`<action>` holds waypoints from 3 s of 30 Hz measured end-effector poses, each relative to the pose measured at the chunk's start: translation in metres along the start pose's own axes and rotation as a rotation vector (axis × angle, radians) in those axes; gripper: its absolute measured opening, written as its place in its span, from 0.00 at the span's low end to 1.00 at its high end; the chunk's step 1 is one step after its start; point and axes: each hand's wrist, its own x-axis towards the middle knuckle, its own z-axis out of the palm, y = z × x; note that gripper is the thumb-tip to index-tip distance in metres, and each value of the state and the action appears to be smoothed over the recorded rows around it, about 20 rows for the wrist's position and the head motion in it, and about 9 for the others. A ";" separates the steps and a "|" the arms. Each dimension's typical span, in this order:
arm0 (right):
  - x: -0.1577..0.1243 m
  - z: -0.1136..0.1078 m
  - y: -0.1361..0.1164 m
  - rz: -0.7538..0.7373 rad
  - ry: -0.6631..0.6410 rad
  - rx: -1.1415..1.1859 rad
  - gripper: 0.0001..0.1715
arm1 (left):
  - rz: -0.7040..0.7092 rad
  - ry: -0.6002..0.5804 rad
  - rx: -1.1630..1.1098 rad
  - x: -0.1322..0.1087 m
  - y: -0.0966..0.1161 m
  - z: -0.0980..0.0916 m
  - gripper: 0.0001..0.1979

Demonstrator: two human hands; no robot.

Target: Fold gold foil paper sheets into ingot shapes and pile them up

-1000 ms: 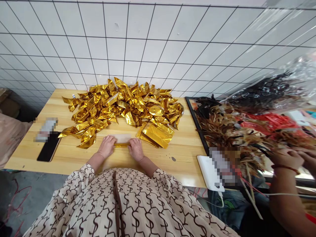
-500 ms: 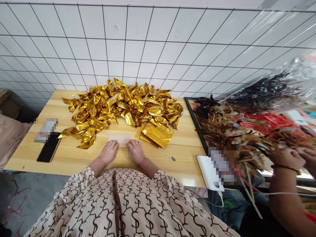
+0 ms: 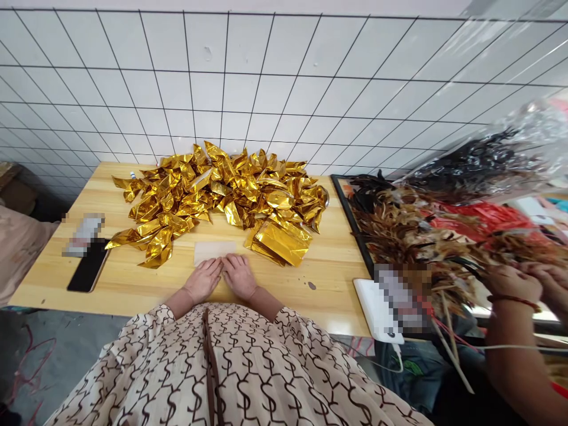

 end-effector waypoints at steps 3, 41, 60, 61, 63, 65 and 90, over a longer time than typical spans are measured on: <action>0.000 0.002 -0.009 -0.093 -0.031 0.029 0.27 | 0.004 -0.002 -0.020 -0.001 -0.001 0.002 0.20; -0.012 0.015 0.025 0.017 -0.077 0.018 0.27 | -0.203 0.144 -0.017 -0.026 -0.028 -0.012 0.18; 0.010 -0.001 0.030 0.199 0.041 0.054 0.13 | -0.330 0.031 -0.015 0.006 -0.033 -0.044 0.11; 0.011 -0.003 0.029 0.220 0.024 0.053 0.14 | -0.352 0.012 -0.018 0.007 -0.032 -0.046 0.12; 0.014 -0.008 0.027 0.265 -0.018 0.050 0.20 | -0.401 -0.038 -0.027 0.010 -0.032 -0.051 0.16; 0.018 -0.012 0.025 0.306 -0.072 0.049 0.26 | -0.451 -0.107 -0.041 0.016 -0.032 -0.056 0.22; 0.042 -0.023 0.027 0.309 -0.309 0.016 0.42 | -0.507 -0.475 -0.017 0.062 -0.019 -0.101 0.23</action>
